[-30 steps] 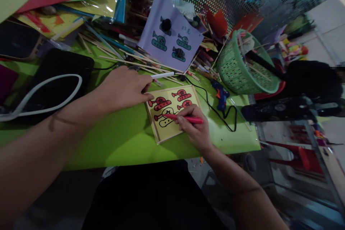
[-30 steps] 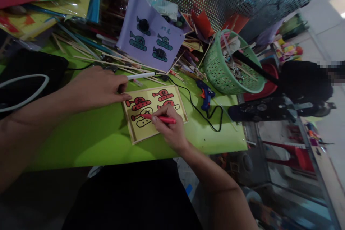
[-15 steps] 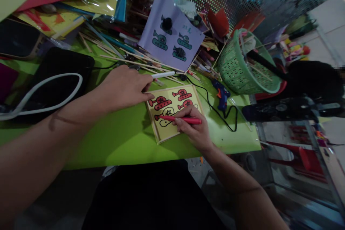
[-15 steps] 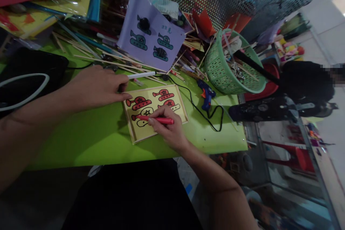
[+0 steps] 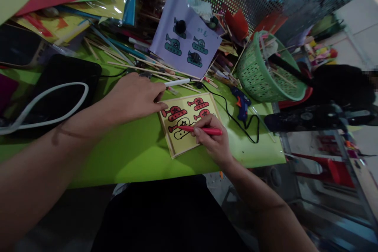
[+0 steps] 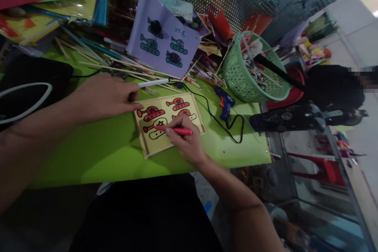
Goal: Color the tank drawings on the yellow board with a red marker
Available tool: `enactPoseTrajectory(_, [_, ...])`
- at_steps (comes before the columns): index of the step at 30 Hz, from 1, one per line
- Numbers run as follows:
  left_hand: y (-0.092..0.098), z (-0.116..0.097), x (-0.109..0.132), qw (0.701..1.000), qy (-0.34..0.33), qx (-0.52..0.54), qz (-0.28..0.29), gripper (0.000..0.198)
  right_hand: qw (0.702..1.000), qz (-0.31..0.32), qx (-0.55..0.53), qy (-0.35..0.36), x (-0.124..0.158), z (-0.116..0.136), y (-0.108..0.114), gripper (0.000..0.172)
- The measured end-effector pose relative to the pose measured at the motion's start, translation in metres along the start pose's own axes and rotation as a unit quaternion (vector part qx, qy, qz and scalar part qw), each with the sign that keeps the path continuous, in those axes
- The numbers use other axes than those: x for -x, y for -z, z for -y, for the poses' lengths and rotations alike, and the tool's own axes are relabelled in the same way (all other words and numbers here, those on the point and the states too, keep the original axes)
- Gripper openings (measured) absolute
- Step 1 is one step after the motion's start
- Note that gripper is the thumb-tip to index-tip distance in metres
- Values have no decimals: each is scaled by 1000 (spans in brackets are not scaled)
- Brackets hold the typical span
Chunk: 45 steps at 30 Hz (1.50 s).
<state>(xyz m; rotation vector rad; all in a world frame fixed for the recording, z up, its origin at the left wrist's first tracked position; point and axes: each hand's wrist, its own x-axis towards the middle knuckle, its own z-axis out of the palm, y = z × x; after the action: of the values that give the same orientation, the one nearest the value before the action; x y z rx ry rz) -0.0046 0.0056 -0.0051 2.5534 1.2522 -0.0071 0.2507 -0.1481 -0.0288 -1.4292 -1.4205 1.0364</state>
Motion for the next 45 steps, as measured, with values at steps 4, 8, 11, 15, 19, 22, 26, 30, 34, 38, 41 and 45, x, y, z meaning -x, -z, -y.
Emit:
enactPoseTrajectory(4, [0, 1, 0, 1000, 0, 30, -3, 33, 1000, -9, 0, 3, 0, 0, 0, 42])
enactPoseTrajectory(8, [2, -1, 0, 1000, 11, 19, 9, 35, 1000, -10, -8, 0, -1, 2, -1, 44])
enactPoseTrajectory(11, [3, -3, -1, 999, 16, 29, 11, 35, 1000, -2, -28, 2, -1, 3, -2, 43])
enactPoseTrajectory(15, [2, -3, -1, 1000, 17, 21, 15, 36, 999, 15, -29, -6, 0, 3, -2, 40])
enactPoseTrajectory(19, [0, -1, -1, 1000, 4, 16, 6, 36, 999, 25, -18, -14, 0, 3, -2, 41])
enactPoseTrajectory(22, [1, -1, 0, 1000, 10, 6, 18, 39, 1000, 21, -10, -7, -1, 4, -2, 40])
enactPoseTrajectory(26, [4, -4, 0, 999, 19, -12, 35, 41, 1000, 5, -15, 11, -1, 2, -1, 37])
enactPoseTrajectory(30, [5, -6, 0, 999, 20, -25, 33, 42, 999, -2, -27, 20, -1, -1, -2, 37])
enactPoseTrajectory(34, [5, -7, 0, 999, 20, -34, 37, 44, 1000, 0, -29, 9, 0, -2, -2, 38])
enactPoseTrajectory(38, [9, -10, 3, 998, 23, -38, 42, 42, 1000, 10, -20, 4, 0, -2, -2, 37])
enactPoseTrajectory(41, [14, -11, 7, 999, -2, -39, 32, 39, 1000, 9, -12, 11, 0, -1, -2, 36])
enactPoseTrajectory(45, [16, -10, 9, 999, -13, -38, 23, 38, 1000, -4, -9, 20, -1, 1, -2, 39])
